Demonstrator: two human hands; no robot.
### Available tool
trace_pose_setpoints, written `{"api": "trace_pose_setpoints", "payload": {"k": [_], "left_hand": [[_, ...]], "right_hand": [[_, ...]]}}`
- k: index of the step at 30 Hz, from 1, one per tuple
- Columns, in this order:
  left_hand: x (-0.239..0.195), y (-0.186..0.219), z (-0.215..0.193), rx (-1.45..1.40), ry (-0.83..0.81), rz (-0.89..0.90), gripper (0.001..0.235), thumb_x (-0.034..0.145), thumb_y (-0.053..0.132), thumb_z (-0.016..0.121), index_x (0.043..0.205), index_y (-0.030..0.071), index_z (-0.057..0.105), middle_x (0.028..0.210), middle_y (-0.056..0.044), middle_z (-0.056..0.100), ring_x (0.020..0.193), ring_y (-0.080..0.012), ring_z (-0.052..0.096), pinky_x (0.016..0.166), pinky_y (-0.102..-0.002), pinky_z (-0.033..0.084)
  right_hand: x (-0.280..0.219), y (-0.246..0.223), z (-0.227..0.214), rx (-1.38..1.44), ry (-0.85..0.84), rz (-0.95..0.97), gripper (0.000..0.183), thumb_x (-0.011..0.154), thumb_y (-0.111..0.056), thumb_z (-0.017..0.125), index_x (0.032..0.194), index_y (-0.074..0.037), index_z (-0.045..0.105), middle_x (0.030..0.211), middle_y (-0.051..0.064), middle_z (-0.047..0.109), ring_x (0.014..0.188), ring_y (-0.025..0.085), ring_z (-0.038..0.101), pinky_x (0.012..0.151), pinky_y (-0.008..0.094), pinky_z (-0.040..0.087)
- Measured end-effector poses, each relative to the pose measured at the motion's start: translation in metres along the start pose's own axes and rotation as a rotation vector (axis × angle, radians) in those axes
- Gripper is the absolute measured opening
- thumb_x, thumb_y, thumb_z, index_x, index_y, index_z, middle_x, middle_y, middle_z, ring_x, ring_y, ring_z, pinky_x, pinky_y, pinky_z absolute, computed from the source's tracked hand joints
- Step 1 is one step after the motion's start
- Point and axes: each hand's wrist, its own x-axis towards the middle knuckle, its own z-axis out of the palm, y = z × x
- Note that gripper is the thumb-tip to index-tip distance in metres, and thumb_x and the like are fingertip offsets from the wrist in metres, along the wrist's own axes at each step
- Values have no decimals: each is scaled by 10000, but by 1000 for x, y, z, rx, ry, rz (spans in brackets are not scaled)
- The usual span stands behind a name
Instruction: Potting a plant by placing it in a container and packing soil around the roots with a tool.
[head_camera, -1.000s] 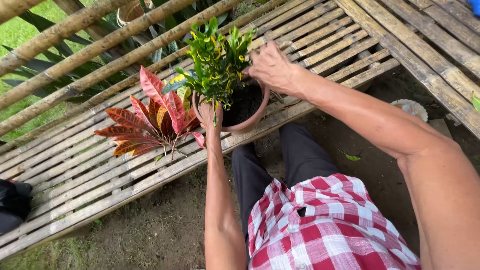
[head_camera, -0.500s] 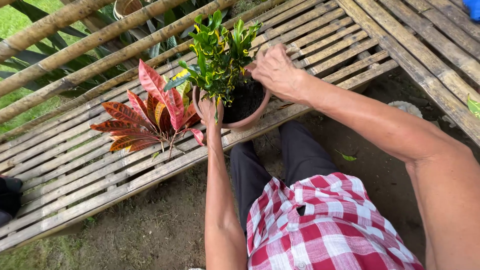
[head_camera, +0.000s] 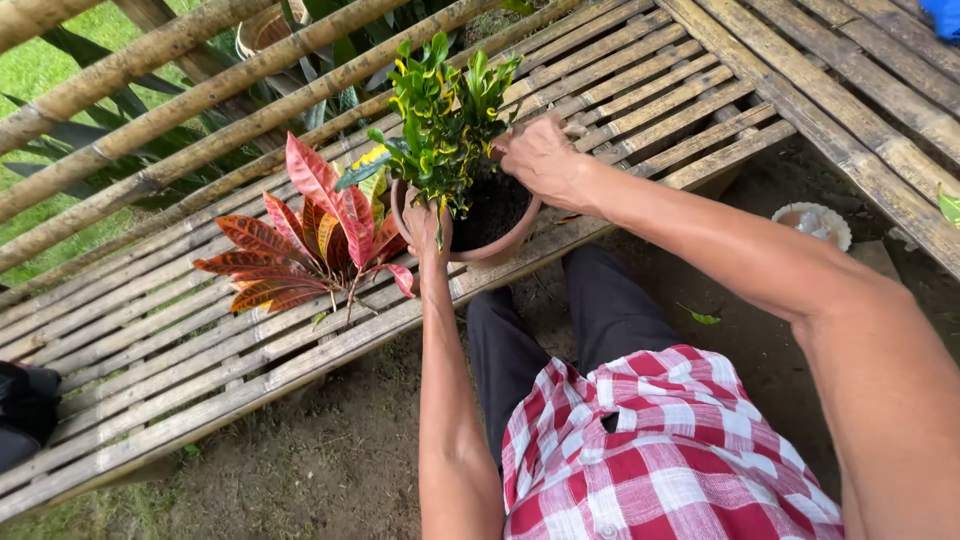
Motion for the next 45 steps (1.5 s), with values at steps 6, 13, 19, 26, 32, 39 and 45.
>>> {"api": "trace_pose_setpoints", "payload": {"k": [6, 13, 19, 26, 32, 39, 45], "left_hand": [[-2, 7, -2, -31, 3, 49, 273, 970, 175, 547, 1131, -13, 661, 1044, -257, 714, 994, -454, 650, 856, -515, 465], [16, -19, 12, -10, 47, 52, 315, 985, 192, 548, 1201, -23, 630, 1116, -274, 685, 1050, -456, 626, 898, -509, 453], [4, -41, 23, 16, 61, -7, 356, 998, 205, 549, 1258, -31, 605, 1175, -287, 661, 1097, -457, 605, 932, -504, 443], [15, -41, 30, -22, 57, -22, 409, 999, 225, 542, 1322, -26, 566, 1201, -255, 688, 1170, -417, 606, 989, -487, 437], [10, -34, 22, -21, 46, -66, 400, 998, 220, 557, 1322, -13, 587, 1175, -260, 694, 1160, -422, 615, 990, -479, 445], [16, -56, 37, -15, 104, -5, 367, 1002, 197, 563, 1310, 1, 596, 1222, -250, 685, 1178, -430, 612, 991, -490, 443], [15, -27, 34, 60, 15, -112, 246, 990, 149, 566, 1135, -2, 696, 1149, -262, 712, 1122, -436, 671, 971, -507, 498]], "right_hand": [[-20, 5, -19, -245, 397, -17, 123, 920, -275, 645, 930, -165, 701, 715, -15, 553, 623, 94, 568, 554, 346, 414], [4, -15, -5, -181, 28, 35, 175, 971, -259, 648, 899, -126, 736, 767, 31, 560, 690, 168, 565, 588, 383, 441], [-9, -9, -15, -147, -43, 14, 221, 925, -295, 640, 933, -86, 711, 642, -12, 535, 534, 73, 497, 460, 297, 418], [-3, -13, -15, -221, -8, 63, 291, 1015, -282, 577, 817, -112, 707, 711, -12, 430, 583, 81, 382, 506, 314, 352], [-29, -10, -42, -189, 248, -54, 140, 911, -232, 627, 916, -137, 729, 731, 23, 616, 645, 147, 558, 561, 354, 422], [-32, 0, -40, 109, 209, 52, 151, 799, -212, 660, 904, -144, 744, 671, 64, 670, 625, 219, 665, 468, 389, 419], [-48, 1, -53, 253, 94, 32, 176, 829, -172, 681, 953, -71, 756, 631, 167, 684, 565, 326, 677, 451, 447, 412]]}}
